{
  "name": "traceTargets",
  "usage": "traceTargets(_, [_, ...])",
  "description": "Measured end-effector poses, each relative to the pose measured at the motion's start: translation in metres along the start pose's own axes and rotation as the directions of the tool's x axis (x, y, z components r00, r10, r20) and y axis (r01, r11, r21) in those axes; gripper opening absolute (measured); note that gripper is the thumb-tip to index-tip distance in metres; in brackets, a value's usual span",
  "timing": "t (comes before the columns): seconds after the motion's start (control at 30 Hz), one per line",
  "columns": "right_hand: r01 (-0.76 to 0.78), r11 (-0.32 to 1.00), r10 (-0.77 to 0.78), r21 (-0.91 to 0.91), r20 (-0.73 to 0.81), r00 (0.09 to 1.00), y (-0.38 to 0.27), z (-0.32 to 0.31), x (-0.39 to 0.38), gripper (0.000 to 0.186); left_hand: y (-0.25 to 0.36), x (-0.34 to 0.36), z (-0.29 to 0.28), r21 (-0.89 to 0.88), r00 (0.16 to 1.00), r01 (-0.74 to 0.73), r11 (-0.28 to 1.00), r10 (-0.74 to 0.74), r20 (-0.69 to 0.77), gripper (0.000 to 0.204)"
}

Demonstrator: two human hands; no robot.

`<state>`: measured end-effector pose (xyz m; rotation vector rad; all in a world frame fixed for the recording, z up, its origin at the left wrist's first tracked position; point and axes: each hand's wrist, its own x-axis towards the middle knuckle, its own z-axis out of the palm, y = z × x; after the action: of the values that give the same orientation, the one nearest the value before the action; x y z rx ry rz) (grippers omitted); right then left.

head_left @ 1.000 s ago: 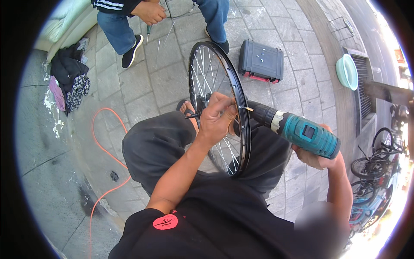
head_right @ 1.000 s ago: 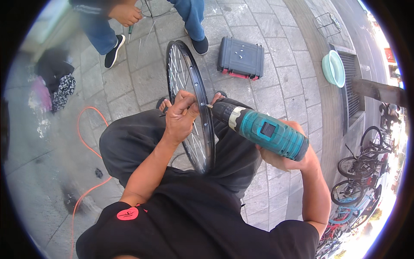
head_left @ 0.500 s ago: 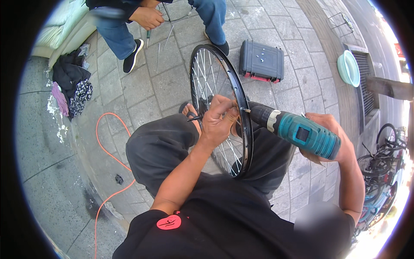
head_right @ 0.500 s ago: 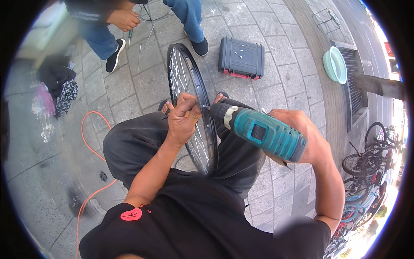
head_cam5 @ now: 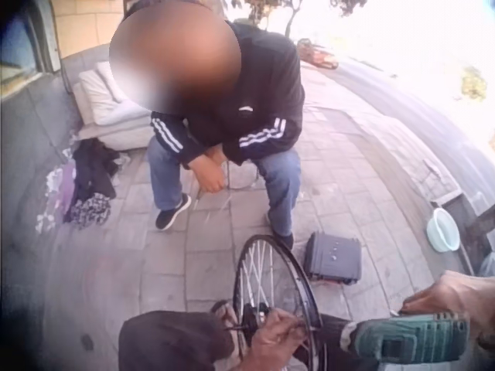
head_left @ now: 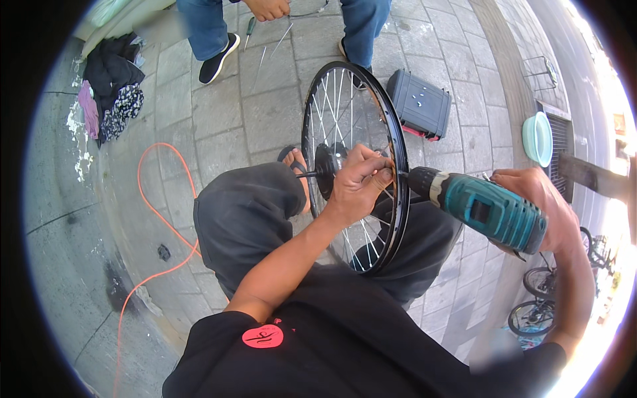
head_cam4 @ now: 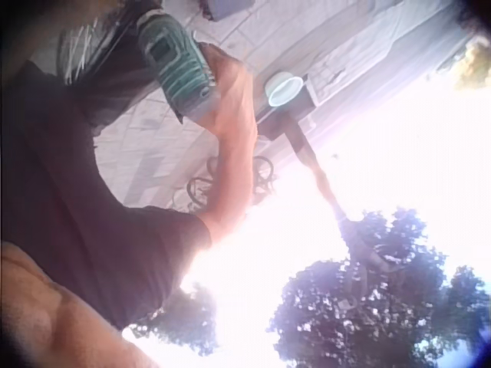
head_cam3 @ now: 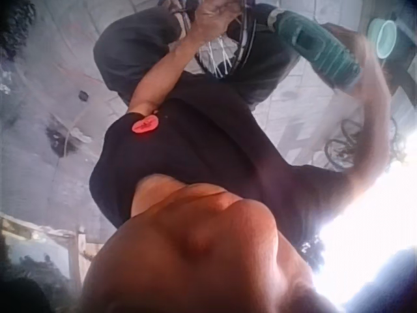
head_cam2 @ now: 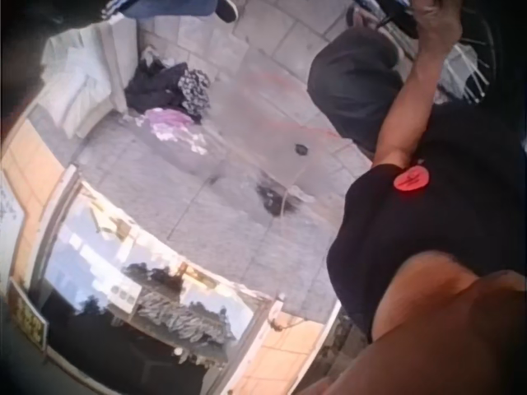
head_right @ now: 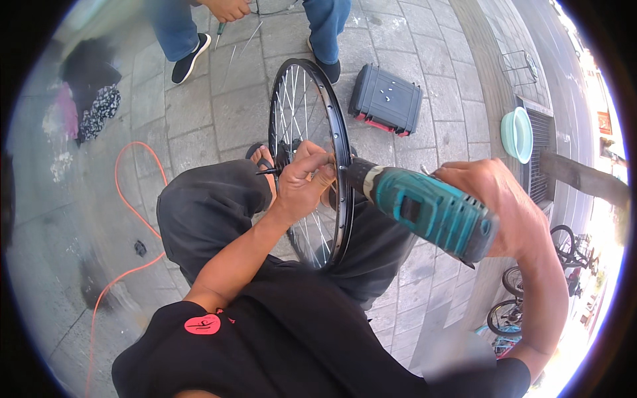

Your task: The person is repairing a bicycle wheel by tightening the spokes with a cordless drill. They rotate the wheel and adjust the spokes systematically.

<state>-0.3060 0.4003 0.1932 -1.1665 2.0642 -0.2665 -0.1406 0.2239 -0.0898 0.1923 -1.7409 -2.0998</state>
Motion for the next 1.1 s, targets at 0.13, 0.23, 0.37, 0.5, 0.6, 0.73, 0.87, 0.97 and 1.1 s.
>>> traceTargets(0.13, [-0.056,0.982,0.050,0.181,0.041,0.998,0.006,0.009,0.005,0.029,0.004,-0.003,-0.008,0.023,1.000,0.009,1.000,-0.008,-0.022,0.018])
traceTargets(0.23, [-0.088,0.987,0.081,0.136,0.056,0.995,-0.004,-0.003,0.004,0.029,0.002,0.001,-0.002,-0.018,1.000,0.001,1.000,-0.001,-0.013,0.019])
traceTargets(0.37, [-0.105,0.993,0.099,0.060,0.094,0.991,-0.008,-0.012,0.008,0.029,0.003,0.002,-0.004,0.019,1.000,-0.024,1.000,0.025,-0.020,0.020])
traceTargets(0.5, [-0.043,0.997,0.037,0.061,0.097,0.995,-0.004,-0.008,0.016,0.028,0.002,0.000,-0.009,0.034,0.999,-0.029,0.999,0.030,-0.032,0.020])
traceTargets(0.6, [-0.062,0.998,0.060,0.011,0.102,0.993,-0.010,-0.012,0.014,0.027,0.002,0.000,-0.007,0.019,0.999,-0.022,1.000,0.022,-0.026,0.020])
traceTargets(0.73, [-0.054,0.998,0.049,0.041,0.104,0.993,-0.007,-0.011,0.012,0.027,-0.001,0.000,-0.005,0.019,1.000,-0.009,1.000,0.009,-0.025,0.021])
traceTargets(0.87, [-0.017,0.994,0.009,0.105,0.077,0.997,-0.003,-0.007,0.010,0.027,0.000,0.000,-0.005,0.032,1.000,-0.002,0.999,0.003,-0.018,0.021])
traceTargets(0.97, [-0.037,0.988,0.026,0.149,0.075,0.997,0.000,-0.002,0.009,0.024,-0.002,-0.001,-0.004,-0.044,0.999,-0.017,0.999,0.016,-0.030,0.021])
traceTargets(1.1, [-0.053,0.973,0.045,0.225,0.040,0.998,0.009,0.013,-0.002,0.025,-0.002,0.000,-0.006,-0.050,1.000,0.007,0.999,-0.007,-0.001,0.020])
